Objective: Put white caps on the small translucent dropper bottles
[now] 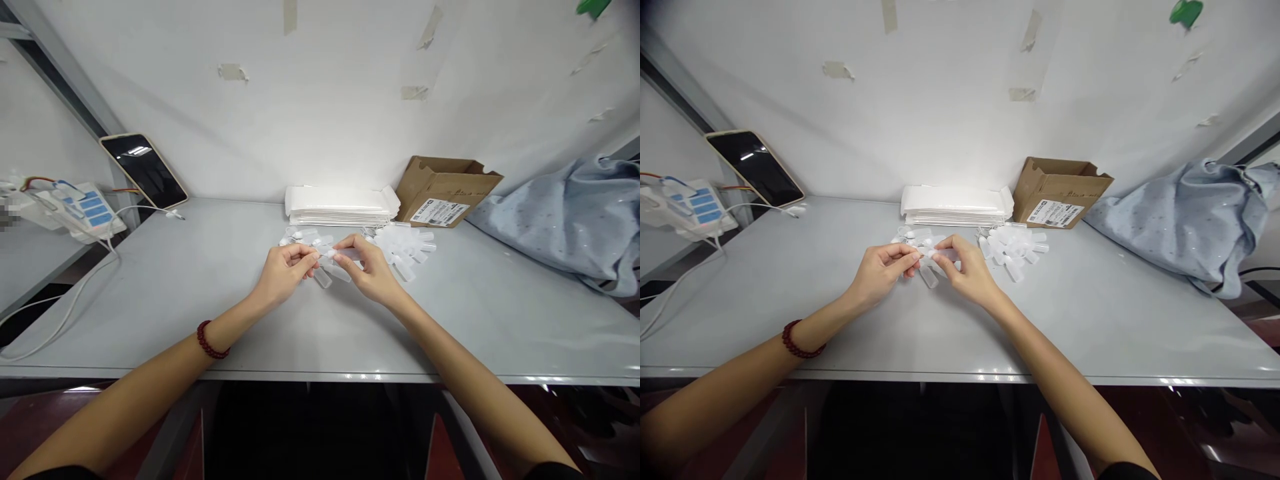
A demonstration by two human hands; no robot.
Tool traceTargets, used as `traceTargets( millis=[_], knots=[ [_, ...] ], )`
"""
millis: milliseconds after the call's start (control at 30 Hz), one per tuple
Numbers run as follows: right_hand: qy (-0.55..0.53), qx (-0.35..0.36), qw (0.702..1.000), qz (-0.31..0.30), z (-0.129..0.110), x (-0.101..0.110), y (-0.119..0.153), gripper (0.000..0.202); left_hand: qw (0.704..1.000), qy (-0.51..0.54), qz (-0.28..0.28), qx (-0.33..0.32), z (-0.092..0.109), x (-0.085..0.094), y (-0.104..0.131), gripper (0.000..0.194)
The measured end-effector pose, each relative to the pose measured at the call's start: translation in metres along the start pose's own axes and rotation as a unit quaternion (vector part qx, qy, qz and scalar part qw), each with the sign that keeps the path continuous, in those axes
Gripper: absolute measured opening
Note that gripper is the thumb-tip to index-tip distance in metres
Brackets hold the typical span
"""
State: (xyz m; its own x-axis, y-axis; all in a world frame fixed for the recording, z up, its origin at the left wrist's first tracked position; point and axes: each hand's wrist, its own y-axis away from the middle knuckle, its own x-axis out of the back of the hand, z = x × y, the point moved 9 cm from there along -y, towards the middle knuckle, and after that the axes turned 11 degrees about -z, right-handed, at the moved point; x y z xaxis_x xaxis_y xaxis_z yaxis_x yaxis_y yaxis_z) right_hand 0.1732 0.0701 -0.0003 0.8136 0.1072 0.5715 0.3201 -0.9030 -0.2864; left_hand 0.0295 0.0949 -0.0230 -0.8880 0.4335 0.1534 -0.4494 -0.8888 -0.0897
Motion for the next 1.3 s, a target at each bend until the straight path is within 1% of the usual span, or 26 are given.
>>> traceTargets(
  millis=[267, 433, 600, 800, 967, 1033, 1167, 1300],
  knots=[
    [-0.017, -0.013, 1.0, -0.003, 0.005, -0.002, -0.001, 0.017, 1.0, 0.003, -0.014, -0.007, -0.004, -0.003, -0.001, 0.018],
    [-0.023, -0.021, 0.999, -0.003, 0.007, -0.006, -0.001, 0.017, 1.0, 0.001, -0.014, -0.006, -0.008, -0.002, -0.002, 0.018],
    [-0.032, -0.024, 0.999, -0.005, 0.009, -0.005, -0.001, 0.017, 1.0, -0.002, -0.02, 0.0, -0.008, -0.001, -0.003, 0.018],
    [-0.07, -0.021, 0.997, -0.001, 0.008, 0.0, -0.002, 0.019, 0.998, 0.044, -0.042, -0.013, 0.0, 0.002, -0.008, 0.021],
    [-0.062, -0.027, 0.998, 0.01, 0.008, 0.003, -0.002, 0.02, 0.995, 0.096, -0.034, 0.009, -0.007, 0.008, -0.01, 0.023],
    [-0.058, -0.026, 0.998, 0.011, 0.007, 0.003, -0.002, 0.021, 0.996, 0.08, -0.039, 0.003, -0.006, 0.007, -0.01, 0.022],
    [-0.046, -0.023, 0.999, 0.006, 0.004, 0.001, -0.002, 0.023, 0.999, 0.004, -0.05, -0.007, 0.0, 0.003, -0.008, 0.02],
    [-0.001, -0.027, 1.0, -0.012, 0.005, -0.005, -0.003, 0.025, 0.998, -0.028, -0.054, 0.007, -0.001, 0.004, -0.008, 0.022]
  ],
)
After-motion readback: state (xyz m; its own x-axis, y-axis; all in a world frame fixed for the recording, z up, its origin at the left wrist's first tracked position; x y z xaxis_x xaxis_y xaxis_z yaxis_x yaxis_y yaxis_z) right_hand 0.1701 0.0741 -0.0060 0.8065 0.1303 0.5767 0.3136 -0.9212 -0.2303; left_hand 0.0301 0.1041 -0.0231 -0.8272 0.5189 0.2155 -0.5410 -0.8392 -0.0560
